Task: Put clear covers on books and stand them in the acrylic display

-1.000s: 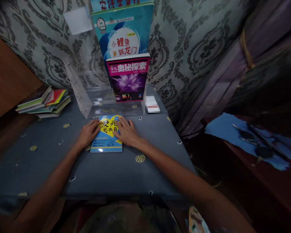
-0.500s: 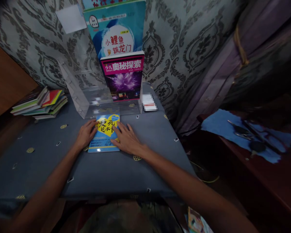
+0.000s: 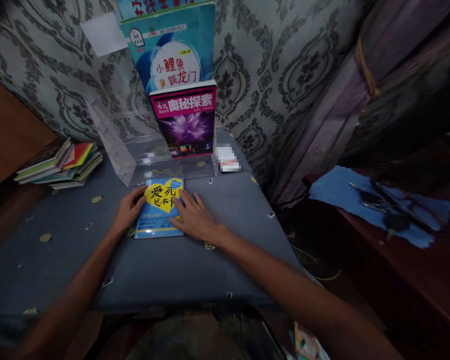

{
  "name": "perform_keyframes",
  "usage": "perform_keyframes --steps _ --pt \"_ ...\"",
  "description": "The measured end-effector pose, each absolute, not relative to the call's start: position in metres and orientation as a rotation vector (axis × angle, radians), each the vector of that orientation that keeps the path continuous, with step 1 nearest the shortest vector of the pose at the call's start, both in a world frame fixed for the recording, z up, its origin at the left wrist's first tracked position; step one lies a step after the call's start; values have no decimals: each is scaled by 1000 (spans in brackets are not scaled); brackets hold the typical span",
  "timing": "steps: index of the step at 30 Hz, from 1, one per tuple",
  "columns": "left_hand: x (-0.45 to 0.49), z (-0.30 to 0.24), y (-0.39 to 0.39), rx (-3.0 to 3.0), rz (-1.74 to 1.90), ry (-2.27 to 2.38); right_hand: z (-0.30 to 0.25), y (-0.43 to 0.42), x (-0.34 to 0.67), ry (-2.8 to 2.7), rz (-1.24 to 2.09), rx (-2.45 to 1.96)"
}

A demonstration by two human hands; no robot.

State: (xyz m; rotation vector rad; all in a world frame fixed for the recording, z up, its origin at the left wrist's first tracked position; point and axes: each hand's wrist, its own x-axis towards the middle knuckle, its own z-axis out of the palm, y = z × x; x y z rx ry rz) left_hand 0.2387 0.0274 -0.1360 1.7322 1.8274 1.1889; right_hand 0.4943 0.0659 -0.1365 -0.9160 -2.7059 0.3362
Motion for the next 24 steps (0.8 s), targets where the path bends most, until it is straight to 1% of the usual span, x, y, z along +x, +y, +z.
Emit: perform_keyframes --steps 5,7,9,12,14,21,24 --pt "243 -130 28 1059 1569 1527 -140 66 495 -2686 325 -888" --pt "247 -125 26 827 1595 1477 -140 66 495 -2675 332 -884" --pt "252 -120 24 697 1509 1410 -139 65 495 -2672 351 -896" --pt "262 -114 20 662 1308 1320 -136 64 495 -2672 388 -907" --pt "268 -113 19 692 1255 1294 -135 64 494 -2669 407 -902" --pt "275 -116 19 858 1332 1342 -144 66 494 -2631 446 -889" --pt "276 -115 18 901 1338 1339 -149 68 495 -2552 528 -857"
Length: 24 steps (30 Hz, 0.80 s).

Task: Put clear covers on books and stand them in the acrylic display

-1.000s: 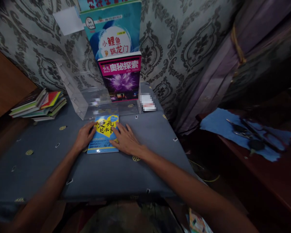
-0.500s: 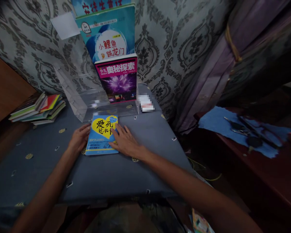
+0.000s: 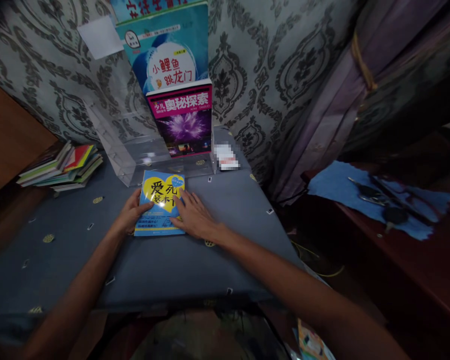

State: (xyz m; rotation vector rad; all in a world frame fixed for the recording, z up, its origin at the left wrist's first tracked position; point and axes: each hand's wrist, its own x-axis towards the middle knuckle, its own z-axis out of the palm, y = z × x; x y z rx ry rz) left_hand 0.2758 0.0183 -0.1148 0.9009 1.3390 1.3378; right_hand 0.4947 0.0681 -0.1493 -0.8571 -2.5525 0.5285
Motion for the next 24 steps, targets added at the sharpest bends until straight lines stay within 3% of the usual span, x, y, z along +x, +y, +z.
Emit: perform_keyframes --steps 7,13,24 --pt "275 -107 17 841 1379 1247 -153 83 495 -2041 950 -908" --pt "281 -92 12 946 1407 1181 -155 100 493 -1596 1622 -687" --pt "283 -34 10 1607 1411 1377 -140 96 494 -1362 1709 -645"
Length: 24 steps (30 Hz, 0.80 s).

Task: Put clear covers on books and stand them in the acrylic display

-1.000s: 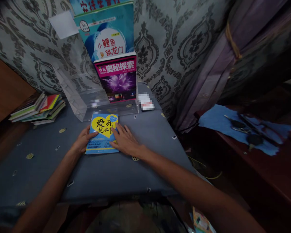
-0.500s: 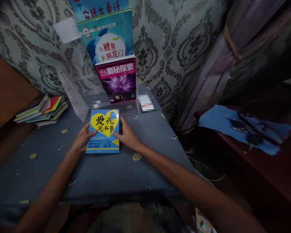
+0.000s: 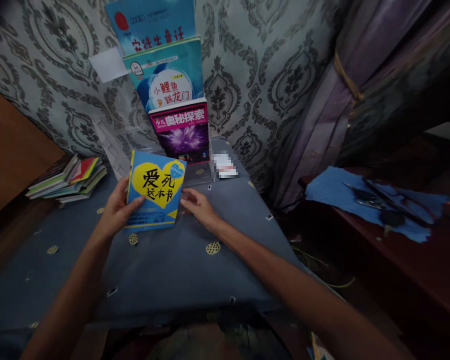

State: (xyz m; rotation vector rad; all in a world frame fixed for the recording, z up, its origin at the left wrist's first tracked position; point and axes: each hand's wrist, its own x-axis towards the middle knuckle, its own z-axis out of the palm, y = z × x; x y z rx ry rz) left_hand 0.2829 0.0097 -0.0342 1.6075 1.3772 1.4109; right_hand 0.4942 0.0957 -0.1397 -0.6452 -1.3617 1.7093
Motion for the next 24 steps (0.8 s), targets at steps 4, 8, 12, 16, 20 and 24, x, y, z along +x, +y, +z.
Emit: perform_keyframes --steps 4,8,12,16,20,24 --pt "291 -20 -3 2048 1208 1650 -126 98 499 -1276 1879 -702" --pt "299 -45 -15 2444 818 1746 -107 104 511 -1234 2067 -628" --pt "304 -86 -26 2750 507 1758 -108 112 520 -1324 2039 -713" --pt "312 -111 -36 2880 294 1745 -123 118 521 -1237 2026 -838" --pt "324 -120 -40 2869 272 1673 -134 125 522 -1241 1943 -902" --pt "330 -124 -40 2770 354 1632 -140 128 522 -1337 1814 -882"
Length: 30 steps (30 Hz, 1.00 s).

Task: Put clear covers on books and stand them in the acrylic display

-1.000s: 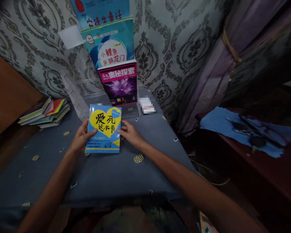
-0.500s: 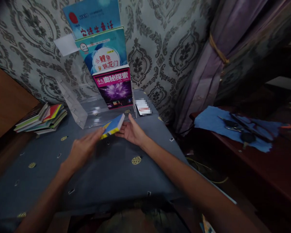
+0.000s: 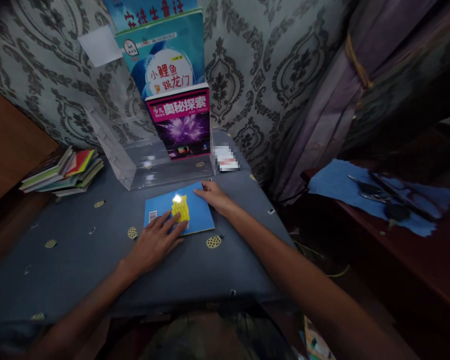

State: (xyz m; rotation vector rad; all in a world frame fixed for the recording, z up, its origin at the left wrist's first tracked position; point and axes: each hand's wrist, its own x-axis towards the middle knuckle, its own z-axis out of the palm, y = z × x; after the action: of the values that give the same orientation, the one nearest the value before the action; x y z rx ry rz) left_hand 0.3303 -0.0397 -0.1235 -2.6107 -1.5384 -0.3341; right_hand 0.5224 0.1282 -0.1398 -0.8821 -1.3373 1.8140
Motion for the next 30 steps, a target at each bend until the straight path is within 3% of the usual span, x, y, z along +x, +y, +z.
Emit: perform_keyframes --steps 5,11,16,22,30 --pt "319 -120 -26 -2675 -484 -1687 -148 130 520 -1504 1526 -986" --pt "291 -122 3 -2496 -660 -1972 -145 130 524 -1944 859 -1269" --pt "290 -130 6 -2448 -770 -2041 -129 110 520 -2193 415 -1207" --pt "292 -134 4 -2444 -840 -2046 -127 84 495 -2514 505 -739" --pt "290 -137 4 -2453 -884 -2020 -136 82 491 -2547 551 -774"
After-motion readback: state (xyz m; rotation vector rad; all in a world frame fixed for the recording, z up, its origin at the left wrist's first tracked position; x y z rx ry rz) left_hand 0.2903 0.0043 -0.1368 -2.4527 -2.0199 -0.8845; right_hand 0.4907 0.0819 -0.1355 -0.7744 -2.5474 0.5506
